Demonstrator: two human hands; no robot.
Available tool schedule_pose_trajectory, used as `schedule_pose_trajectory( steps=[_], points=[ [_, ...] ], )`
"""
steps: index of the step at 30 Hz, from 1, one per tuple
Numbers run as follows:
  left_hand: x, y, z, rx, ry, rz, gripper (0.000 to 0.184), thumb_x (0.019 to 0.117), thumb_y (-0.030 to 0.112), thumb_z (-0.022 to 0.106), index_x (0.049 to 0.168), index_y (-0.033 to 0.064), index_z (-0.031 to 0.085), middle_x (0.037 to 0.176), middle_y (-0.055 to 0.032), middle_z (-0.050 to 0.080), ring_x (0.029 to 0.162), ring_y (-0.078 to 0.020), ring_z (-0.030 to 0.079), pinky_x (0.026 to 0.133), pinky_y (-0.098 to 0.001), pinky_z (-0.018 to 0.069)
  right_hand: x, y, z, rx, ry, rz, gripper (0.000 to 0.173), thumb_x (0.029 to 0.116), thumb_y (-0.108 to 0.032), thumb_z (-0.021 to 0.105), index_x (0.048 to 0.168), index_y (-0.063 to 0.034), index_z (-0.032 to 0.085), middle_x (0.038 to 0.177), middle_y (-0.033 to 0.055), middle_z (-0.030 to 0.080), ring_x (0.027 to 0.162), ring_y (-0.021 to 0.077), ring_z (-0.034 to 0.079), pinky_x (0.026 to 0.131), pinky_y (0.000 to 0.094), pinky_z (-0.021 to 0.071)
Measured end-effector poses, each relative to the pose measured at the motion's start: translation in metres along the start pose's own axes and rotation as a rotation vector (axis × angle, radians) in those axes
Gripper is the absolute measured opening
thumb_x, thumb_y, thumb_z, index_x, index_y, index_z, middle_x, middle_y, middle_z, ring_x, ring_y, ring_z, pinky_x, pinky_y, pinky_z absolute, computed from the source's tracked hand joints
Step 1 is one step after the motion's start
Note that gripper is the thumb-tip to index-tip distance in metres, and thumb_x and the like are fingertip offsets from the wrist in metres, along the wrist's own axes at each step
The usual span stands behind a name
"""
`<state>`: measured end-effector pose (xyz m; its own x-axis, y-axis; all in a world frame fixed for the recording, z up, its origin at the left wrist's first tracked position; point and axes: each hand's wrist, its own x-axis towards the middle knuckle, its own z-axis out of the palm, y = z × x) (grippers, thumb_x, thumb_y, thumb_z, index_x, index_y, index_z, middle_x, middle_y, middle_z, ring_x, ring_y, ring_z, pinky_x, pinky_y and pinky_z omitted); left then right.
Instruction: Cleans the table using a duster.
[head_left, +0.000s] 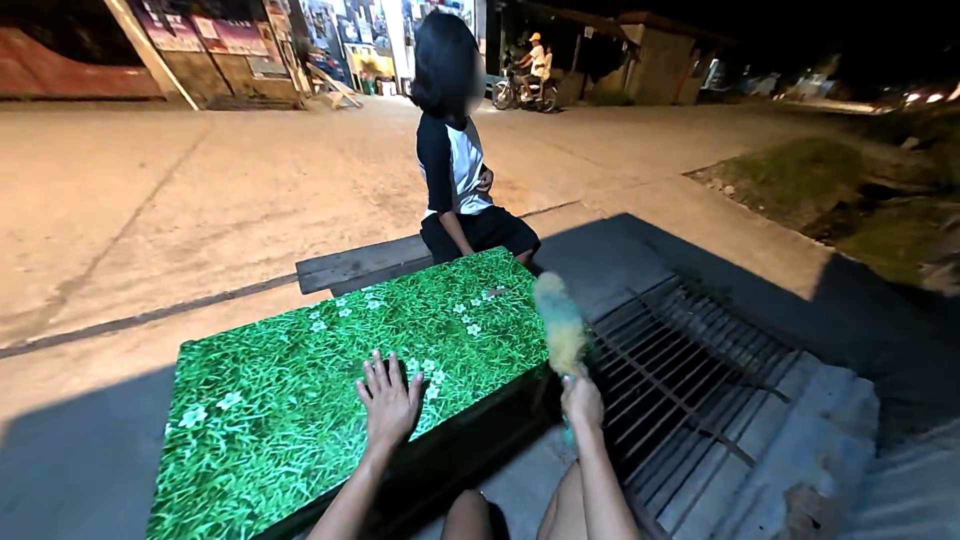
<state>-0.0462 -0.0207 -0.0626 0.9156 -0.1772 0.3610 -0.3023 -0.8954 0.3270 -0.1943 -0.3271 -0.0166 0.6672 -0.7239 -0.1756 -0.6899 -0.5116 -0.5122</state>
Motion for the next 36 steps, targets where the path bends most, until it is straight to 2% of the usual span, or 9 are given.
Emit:
schedule_pose_trajectory(
  steps=[4,8,14,17,21,23,25,32,36],
  points=[
    [0.001,0.000,0.001,0.001,0.002,0.004,0.086,0.1034,0.066,0.020,0.163,0.0039,0.024,0.171,-0.0248,0.009,0.158,-0.0459,0.009,0.124,-0.0670,0.0069,-0.048,-0.041,0.028,-0.109,-0.261,-0.357,0.049,0.1105,-0.026,0.044,0.159,-0.0188,0.040,0.149,0.0179,0.055,0.120,0.0385,0.066,0.101,0.0551,0.0533],
    [0.001,0.002,-0.003,-0.028,0.031,0.008,0.083,0.1047,0.061,0.023,0.162,0.0004,0.025,0.170,-0.0265,0.011,0.157,-0.0475,0.011,0.123,-0.0676,0.0081,-0.038,-0.064,0.032,-0.189,-0.353,-0.632,0.048,0.1083,-0.023,0.048,0.156,-0.0243,0.047,0.145,0.0185,0.058,0.122,0.0381,0.064,0.103,0.0561,0.0512],
    [0.002,0.002,-0.003,-0.011,0.014,-0.022,0.085,0.1044,0.063,0.025,0.163,0.0021,0.021,0.171,-0.0256,0.008,0.158,-0.0460,0.009,0.124,-0.0661,0.0077,0.061,-0.097,0.036,-0.112,0.007,-0.220,0.048,0.1072,-0.019,0.046,0.155,-0.0164,0.047,0.158,0.0203,0.043,0.119,0.0406,0.065,0.099,0.0539,0.0543],
    [0.003,0.000,-0.002,-0.009,0.042,-0.024,0.085,0.1040,0.063,0.024,0.163,0.0022,0.022,0.171,-0.0252,0.009,0.157,-0.0469,0.010,0.124,-0.0661,0.0090,0.054,-0.133,0.056,-0.110,-0.026,-0.209,0.051,0.1050,-0.013,0.047,0.155,-0.0137,0.044,0.159,0.0207,0.042,0.119,0.0410,0.065,0.097,0.0534,0.0557],
    [0.002,0.003,-0.004,-0.018,0.054,-0.017,0.085,0.1044,0.062,0.024,0.163,0.0010,0.021,0.170,-0.0271,0.009,0.157,-0.0476,0.010,0.124,-0.0656,0.0088,-0.009,-0.175,0.093,-0.210,-0.255,-0.643,0.058,0.1014,-0.005,0.051,0.157,-0.0170,0.043,0.156,0.0200,0.046,0.122,0.0416,0.063,0.097,0.0553,0.0553],
    [0.001,0.005,-0.009,-0.022,0.032,-0.023,0.085,0.1046,0.062,0.022,0.163,-0.0002,0.017,0.170,-0.0280,0.006,0.158,-0.0454,0.007,0.125,-0.0647,0.0057,-0.023,-0.184,0.103,-0.225,-0.361,-0.949,0.052,0.1022,-0.008,0.052,0.153,-0.0193,0.050,0.152,0.0175,0.051,0.125,0.0393,0.062,0.100,0.0560,0.0532],
    [0.000,0.007,-0.012,-0.027,0.040,-0.031,0.086,0.1046,0.061,0.022,0.163,-0.0011,0.016,0.170,-0.0287,0.006,0.158,-0.0448,0.006,0.125,-0.0645,0.0049,-0.017,-0.190,0.101,-0.231,-0.409,-1.068,0.048,0.1028,-0.011,0.051,0.149,-0.0212,0.055,0.148,0.0167,0.055,0.124,0.0390,0.062,0.101,0.0582,0.0521],
    [0.001,0.006,-0.012,-0.050,-0.006,-0.087,0.085,0.1048,0.063,0.025,0.165,0.0036,0.016,0.171,-0.0248,0.004,0.159,-0.0433,0.004,0.126,-0.0640,0.0052,0.049,-0.200,0.093,-0.086,-0.074,-0.407,0.049,0.1046,-0.013,0.048,0.153,-0.0181,0.049,0.151,0.0207,0.052,0.118,0.0431,0.065,0.097,0.0596,0.0536],
    [0.000,0.004,-0.011,-0.038,-0.027,-0.085,0.085,0.1047,0.063,0.025,0.165,0.0036,0.016,0.171,-0.0241,0.005,0.159,-0.0429,0.004,0.126,-0.0636,0.0045,0.033,-0.195,0.099,-0.211,-0.180,-0.603,0.051,0.1040,-0.011,0.049,0.154,-0.0155,0.046,0.152,0.0212,0.050,0.120,0.0414,0.065,0.098,0.0574,0.0542]
  ],
)
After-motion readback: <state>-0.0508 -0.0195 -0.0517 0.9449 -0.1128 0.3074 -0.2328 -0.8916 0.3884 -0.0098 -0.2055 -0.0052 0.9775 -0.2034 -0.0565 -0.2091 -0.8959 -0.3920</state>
